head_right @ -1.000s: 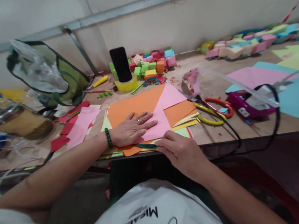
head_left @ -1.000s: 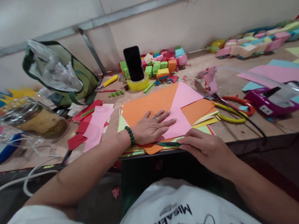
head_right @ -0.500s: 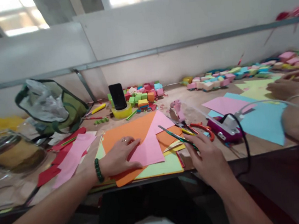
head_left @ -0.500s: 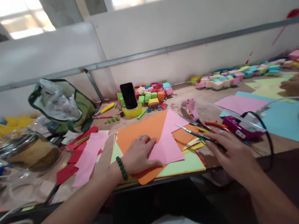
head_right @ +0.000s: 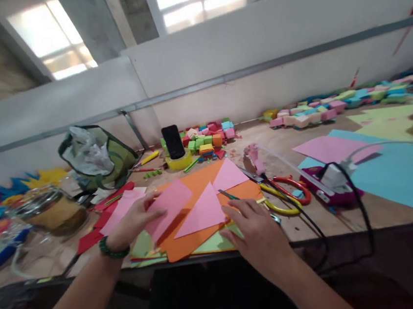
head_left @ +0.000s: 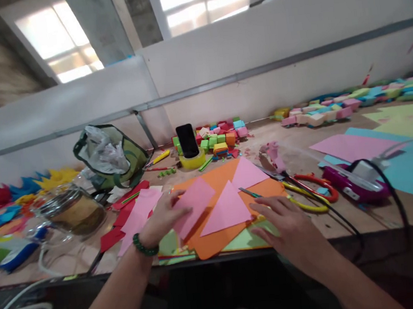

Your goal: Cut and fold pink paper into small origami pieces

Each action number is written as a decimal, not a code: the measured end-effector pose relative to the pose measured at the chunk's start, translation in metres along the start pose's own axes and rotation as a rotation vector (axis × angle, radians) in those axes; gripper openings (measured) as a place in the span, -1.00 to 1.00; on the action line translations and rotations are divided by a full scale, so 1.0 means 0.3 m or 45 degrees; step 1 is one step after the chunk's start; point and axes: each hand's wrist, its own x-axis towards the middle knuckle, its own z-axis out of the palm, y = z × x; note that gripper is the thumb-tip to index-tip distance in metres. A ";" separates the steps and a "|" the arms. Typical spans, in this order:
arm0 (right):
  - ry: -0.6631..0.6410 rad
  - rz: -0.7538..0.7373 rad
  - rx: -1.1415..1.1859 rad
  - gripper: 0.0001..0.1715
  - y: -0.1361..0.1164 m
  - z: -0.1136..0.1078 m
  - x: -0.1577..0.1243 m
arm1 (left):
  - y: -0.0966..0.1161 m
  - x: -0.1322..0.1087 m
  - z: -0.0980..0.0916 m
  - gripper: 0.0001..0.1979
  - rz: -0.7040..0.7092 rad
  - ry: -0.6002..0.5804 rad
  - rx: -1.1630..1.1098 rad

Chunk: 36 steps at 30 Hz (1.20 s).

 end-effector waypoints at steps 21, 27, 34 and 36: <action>-0.138 -0.172 0.347 -0.81 0.005 0.055 -0.007 | 0.086 -0.203 0.187 -0.29 0.335 -0.035 0.446; -0.157 -0.032 0.285 -0.75 0.001 0.053 -0.016 | 0.036 -0.187 0.227 -0.34 0.402 -0.057 0.184; -0.140 0.058 0.408 -0.79 0.005 0.056 -0.021 | -0.002 -0.182 0.231 -0.72 0.300 0.015 -0.335; -0.123 0.091 0.405 -0.81 0.016 0.066 -0.025 | -0.006 -0.180 0.231 -0.71 0.298 0.026 -0.485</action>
